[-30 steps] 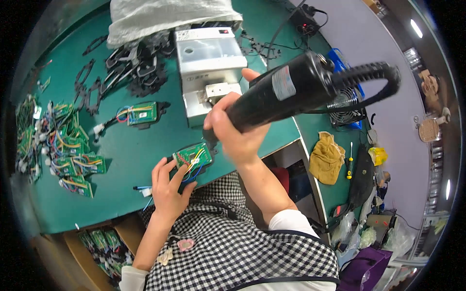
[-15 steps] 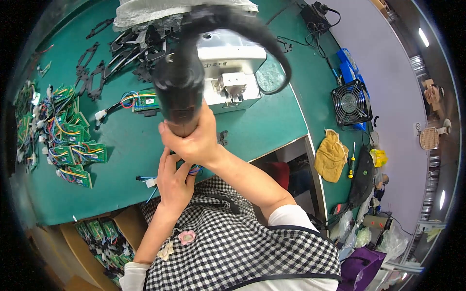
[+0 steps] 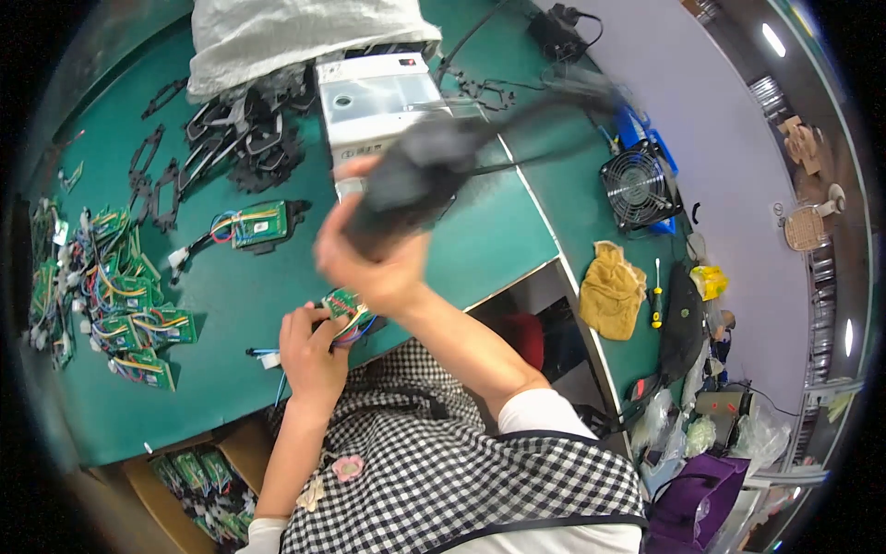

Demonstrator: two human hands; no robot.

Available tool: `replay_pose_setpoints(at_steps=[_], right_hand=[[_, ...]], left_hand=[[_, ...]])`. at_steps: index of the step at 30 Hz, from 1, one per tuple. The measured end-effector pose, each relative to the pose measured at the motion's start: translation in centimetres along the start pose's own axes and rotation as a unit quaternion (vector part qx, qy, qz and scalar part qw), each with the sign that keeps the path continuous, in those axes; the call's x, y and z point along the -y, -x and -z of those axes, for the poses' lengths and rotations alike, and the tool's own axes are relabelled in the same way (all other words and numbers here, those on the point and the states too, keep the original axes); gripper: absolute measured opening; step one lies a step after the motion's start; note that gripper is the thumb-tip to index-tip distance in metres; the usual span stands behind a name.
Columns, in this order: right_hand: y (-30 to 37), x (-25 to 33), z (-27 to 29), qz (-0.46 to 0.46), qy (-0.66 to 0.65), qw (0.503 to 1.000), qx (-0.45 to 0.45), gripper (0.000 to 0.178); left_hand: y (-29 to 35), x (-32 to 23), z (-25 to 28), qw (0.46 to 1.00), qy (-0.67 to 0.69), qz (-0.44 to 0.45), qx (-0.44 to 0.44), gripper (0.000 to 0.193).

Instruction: The person attaches plastic frames to printed circuit boards (PCBs) using an electric screwdriver.

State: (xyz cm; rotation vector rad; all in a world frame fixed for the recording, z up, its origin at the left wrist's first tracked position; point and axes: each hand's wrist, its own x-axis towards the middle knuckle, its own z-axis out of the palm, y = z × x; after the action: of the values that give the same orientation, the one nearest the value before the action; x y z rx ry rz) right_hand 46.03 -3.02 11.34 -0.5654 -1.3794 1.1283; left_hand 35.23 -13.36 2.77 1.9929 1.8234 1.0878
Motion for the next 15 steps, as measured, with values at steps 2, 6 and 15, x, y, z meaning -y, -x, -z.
replay_pose_setpoints(at_steps=[2, 6, 15], right_hand=[[-2.7, 1.7, 2.9, 0.159, -0.043, 0.982, -0.097, 0.059], [-4.9, 2.2, 5.4, 0.161, 0.003, 0.979, -0.127, 0.055], [-1.9, 1.4, 4.5, 0.034, 0.039, 0.995, -0.084, 0.065]], left_hand=[[-0.3, -0.9, 1.1, 0.999, 0.007, 0.006, 0.054, 0.045], [-0.8, -2.3, 2.3, 0.996, -0.026, -0.004, 0.085, 0.054], [-2.9, 0.6, 1.4, 0.995, 0.028, -0.008, 0.091, 0.015]])
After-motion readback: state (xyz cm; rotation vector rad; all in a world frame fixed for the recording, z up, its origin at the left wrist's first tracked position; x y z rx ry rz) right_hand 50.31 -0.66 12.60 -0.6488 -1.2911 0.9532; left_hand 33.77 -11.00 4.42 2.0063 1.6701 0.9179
